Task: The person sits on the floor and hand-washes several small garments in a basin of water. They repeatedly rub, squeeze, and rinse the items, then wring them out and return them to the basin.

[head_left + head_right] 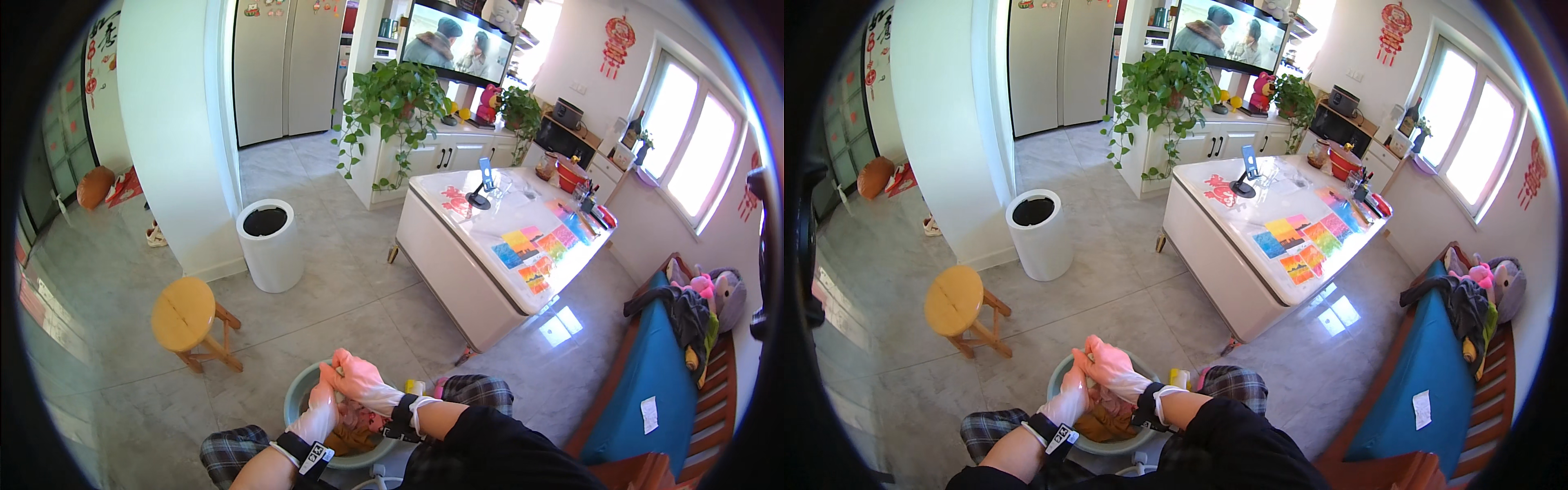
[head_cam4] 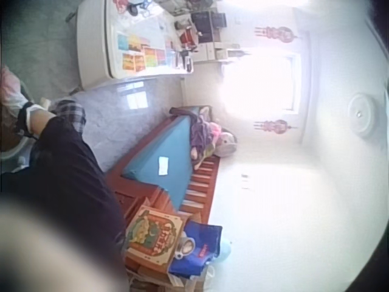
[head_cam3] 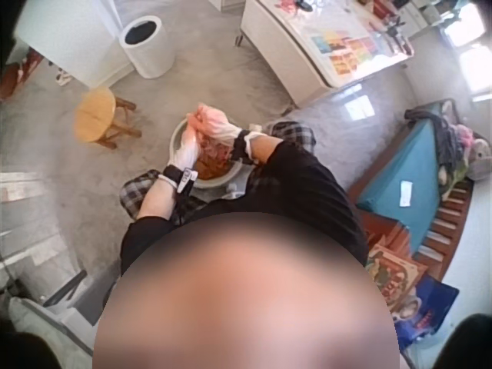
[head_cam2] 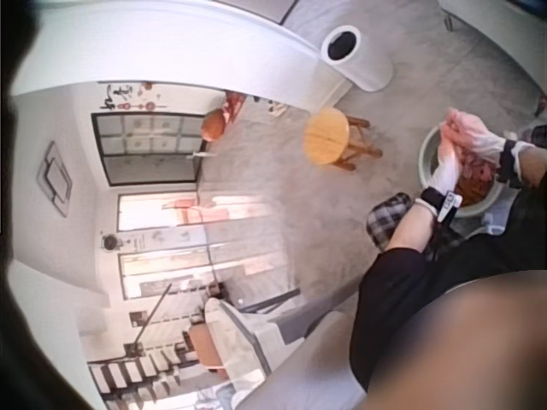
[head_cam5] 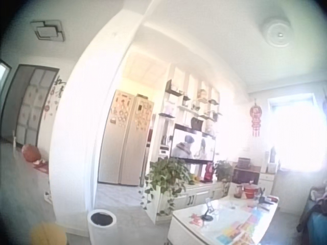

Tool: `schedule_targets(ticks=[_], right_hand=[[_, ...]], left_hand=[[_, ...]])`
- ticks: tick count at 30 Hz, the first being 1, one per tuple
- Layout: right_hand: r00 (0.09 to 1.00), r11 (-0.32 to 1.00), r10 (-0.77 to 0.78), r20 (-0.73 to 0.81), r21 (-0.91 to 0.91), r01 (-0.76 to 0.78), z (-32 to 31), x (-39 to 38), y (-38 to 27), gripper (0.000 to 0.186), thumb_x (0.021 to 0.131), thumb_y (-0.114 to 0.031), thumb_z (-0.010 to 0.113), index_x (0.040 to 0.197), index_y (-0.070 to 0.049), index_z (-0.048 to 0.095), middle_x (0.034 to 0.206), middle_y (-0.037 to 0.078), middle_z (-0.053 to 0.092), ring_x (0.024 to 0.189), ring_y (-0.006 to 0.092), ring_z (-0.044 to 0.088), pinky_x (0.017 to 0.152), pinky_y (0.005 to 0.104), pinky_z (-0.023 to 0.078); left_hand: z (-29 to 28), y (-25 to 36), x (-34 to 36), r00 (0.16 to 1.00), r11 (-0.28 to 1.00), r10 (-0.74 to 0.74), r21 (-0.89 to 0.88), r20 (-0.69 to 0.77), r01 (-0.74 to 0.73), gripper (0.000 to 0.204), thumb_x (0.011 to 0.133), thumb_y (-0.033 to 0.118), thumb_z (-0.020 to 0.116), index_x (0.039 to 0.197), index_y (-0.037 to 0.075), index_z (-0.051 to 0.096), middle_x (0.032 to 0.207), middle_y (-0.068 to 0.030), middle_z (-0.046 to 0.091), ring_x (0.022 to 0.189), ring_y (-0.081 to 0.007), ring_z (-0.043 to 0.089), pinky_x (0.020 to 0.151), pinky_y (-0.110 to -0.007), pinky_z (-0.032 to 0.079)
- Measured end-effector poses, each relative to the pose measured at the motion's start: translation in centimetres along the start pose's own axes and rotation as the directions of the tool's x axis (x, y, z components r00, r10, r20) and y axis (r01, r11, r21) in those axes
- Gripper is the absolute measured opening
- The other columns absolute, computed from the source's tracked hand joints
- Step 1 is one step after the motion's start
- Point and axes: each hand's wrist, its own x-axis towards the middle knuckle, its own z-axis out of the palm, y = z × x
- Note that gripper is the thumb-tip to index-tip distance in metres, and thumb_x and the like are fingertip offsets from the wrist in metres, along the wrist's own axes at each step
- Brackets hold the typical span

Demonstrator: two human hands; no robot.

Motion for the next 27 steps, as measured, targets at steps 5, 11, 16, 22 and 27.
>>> schedule_targets(ticks=[5, 11, 16, 22, 27], right_hand=[[0.995, 0.995, 0.018, -0.101, 0.095, -0.008, 1.7, 1.4, 1.7, 0.043, 0.087, -0.045, 0.052, 0.091, -0.003, 0.058, 0.073, 0.021, 0.061, 0.071, 0.0377, 0.060, 0.063, 0.0426, 0.047], [0.997, 0.966, -0.043, 0.060, 0.256, 0.026, 3.5, 1.4, 0.5, 0.035, 0.091, -0.038, 0.048, 0.090, -0.006, 0.061, 0.077, 0.021, 0.062, 0.073, 0.0382, 0.060, 0.065, 0.0422, 0.047], [0.994, 0.982, -0.002, -0.107, 0.185, 0.022, 4.1, 2.6, 1.1, 0.041, 0.093, -0.039, 0.044, 0.089, -0.003, 0.061, 0.080, 0.024, 0.062, 0.077, 0.0402, 0.060, 0.067, 0.0440, 0.048], [0.994, 0.989, -0.092, 0.062, 0.126, 0.084, 4.5, 2.5, 1.4, 0.042, 0.093, -0.040, 0.043, 0.083, -0.002, 0.060, 0.078, 0.024, 0.061, 0.074, 0.0406, 0.059, 0.065, 0.0460, 0.047], [0.975, 0.991, -0.047, -0.217, 0.113, 0.073, 4.3, 2.1, 1.7, 0.041, 0.094, -0.036, 0.041, 0.080, -0.001, 0.058, 0.072, 0.024, 0.060, 0.070, 0.0408, 0.059, 0.062, 0.0465, 0.045]], left_hand=[[-0.4, -0.2, 1.3, 0.968, 1.000, 0.021, -0.010, -0.251, -0.025, 0.044, 0.088, 0.056, 0.043, 0.099, 0.015, 0.056, 0.088, -0.0048, 0.060, 0.071, -0.0225, 0.061, 0.044, -0.033, 0.047], [-2.5, 0.1, 3.3, 0.958, 0.943, 0.286, -0.168, -0.023, -0.286, 0.043, 0.090, 0.051, 0.045, 0.104, 0.011, 0.054, 0.100, -0.0098, 0.058, 0.085, -0.0259, 0.060, 0.063, -0.041, 0.052], [-2.0, -0.5, 3.0, 0.995, 0.973, 0.060, -0.219, -0.074, -0.075, 0.045, 0.092, 0.051, 0.039, 0.104, 0.010, 0.053, 0.093, -0.0103, 0.060, 0.078, -0.0259, 0.061, 0.061, -0.042, 0.052], [-1.3, 1.1, 1.6, 0.991, 0.992, 0.076, -0.095, -0.107, -0.086, 0.039, 0.091, 0.048, 0.041, 0.087, 0.012, 0.056, 0.079, -0.0055, 0.060, 0.058, -0.0202, 0.058, 0.039, -0.034, 0.044], [-0.9, 0.5, 2.2, 0.983, 0.991, 0.098, -0.075, -0.156, -0.111, 0.037, 0.091, 0.043, 0.042, 0.094, 0.009, 0.057, 0.091, -0.0093, 0.061, 0.074, -0.0222, 0.059, 0.052, -0.036, 0.048]])
